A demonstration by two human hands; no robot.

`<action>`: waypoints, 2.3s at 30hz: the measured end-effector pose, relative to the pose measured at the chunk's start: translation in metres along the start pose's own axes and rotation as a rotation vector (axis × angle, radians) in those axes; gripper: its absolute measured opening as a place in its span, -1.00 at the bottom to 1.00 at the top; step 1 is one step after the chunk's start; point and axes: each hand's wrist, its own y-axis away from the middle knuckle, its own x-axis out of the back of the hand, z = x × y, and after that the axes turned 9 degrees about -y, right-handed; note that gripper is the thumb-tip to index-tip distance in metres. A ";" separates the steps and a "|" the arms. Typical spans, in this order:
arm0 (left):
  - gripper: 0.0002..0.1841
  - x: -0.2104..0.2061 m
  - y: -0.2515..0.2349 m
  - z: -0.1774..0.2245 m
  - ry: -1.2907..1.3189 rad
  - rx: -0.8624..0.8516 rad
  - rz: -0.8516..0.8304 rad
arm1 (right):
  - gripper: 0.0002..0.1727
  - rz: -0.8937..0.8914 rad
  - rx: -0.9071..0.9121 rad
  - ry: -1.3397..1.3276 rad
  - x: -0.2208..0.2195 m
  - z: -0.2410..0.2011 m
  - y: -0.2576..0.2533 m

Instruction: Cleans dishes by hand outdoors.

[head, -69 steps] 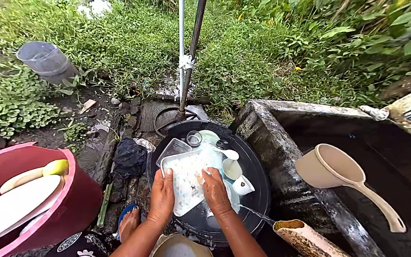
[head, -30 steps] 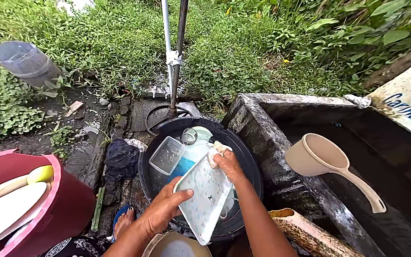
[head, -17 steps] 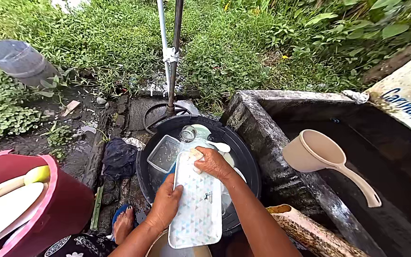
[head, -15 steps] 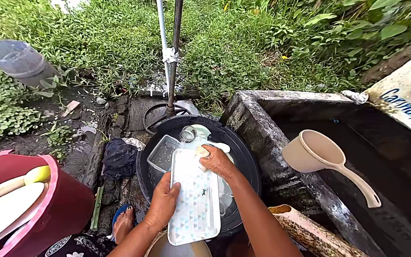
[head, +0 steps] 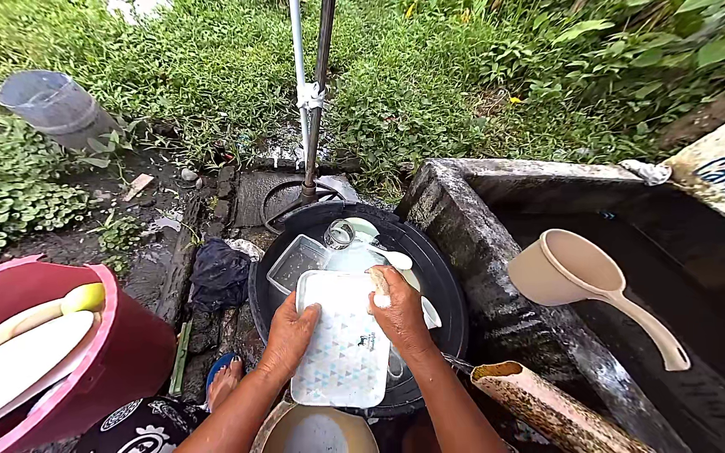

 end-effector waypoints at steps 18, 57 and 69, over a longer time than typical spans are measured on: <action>-0.56 0.002 0.011 0.006 0.108 0.073 -0.177 | -0.62 -0.010 0.011 0.015 0.004 0.008 -0.005; -0.61 -0.004 0.002 0.019 0.512 -0.019 0.069 | -0.83 0.116 0.425 0.333 -0.040 0.037 0.021; -0.62 -0.010 0.002 0.018 0.420 -0.070 0.189 | -0.63 0.084 0.385 -0.126 -0.081 -0.011 0.094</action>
